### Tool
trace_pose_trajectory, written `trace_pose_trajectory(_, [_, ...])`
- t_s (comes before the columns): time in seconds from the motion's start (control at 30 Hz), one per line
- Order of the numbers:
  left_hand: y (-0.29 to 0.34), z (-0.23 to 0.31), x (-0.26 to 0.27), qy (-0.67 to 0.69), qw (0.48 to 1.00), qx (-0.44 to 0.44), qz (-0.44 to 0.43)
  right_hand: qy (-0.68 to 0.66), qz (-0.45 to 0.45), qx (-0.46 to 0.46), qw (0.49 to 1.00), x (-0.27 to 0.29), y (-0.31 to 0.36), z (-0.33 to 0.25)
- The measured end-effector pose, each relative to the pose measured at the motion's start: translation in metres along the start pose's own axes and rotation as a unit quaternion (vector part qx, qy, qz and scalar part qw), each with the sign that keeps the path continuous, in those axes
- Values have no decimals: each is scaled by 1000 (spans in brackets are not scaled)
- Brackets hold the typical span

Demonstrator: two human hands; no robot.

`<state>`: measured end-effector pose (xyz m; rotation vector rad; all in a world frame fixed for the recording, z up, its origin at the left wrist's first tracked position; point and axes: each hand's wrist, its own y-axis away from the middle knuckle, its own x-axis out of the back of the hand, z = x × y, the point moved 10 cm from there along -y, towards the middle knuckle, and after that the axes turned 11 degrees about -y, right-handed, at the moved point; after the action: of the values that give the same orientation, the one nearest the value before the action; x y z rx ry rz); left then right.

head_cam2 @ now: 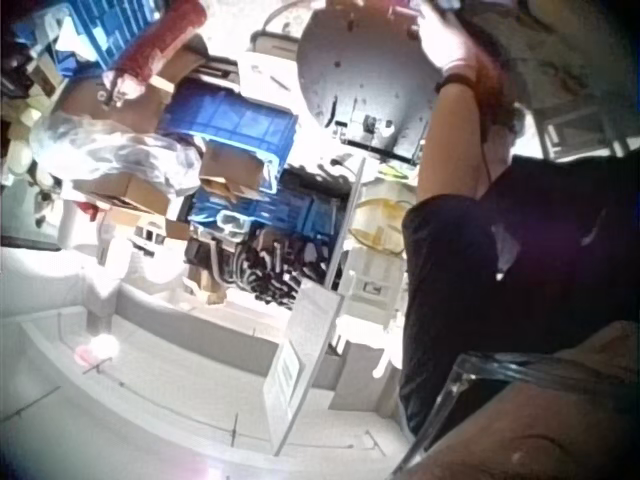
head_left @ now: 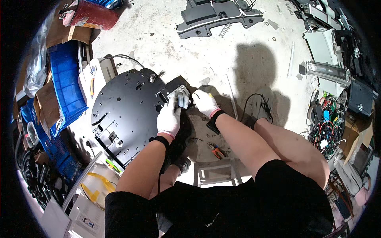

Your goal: The recorder is disassembling components from a circular black metal robot base in a workshop environment.

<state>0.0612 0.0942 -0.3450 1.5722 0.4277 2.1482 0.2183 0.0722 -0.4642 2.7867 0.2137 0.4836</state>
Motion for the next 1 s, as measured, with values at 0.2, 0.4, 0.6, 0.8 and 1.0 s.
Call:
trace_pose_trajectory(0.2, [-6,-11,-35,84,995,-14,-48,54,115,-164,978,6,-5,19])
trace_pose_trajectory(0.4, [-8,11,-29,271,959,-41,-76,-155,101,-123,975,26,-2,20])
trace_pose_trajectory(0.6, [9,-38,-2,241,958,68,-142,62,37,-46,996,28,-8,-71])
trace_pose_trajectory(0.8, [73,-56,122,324,940,76,-70,205,-116,-190,953,17,-17,-108])
trace_pose_trajectory(1.0, [277,-85,362,348,899,107,243,187,-59,-230,953,6,5,-103])
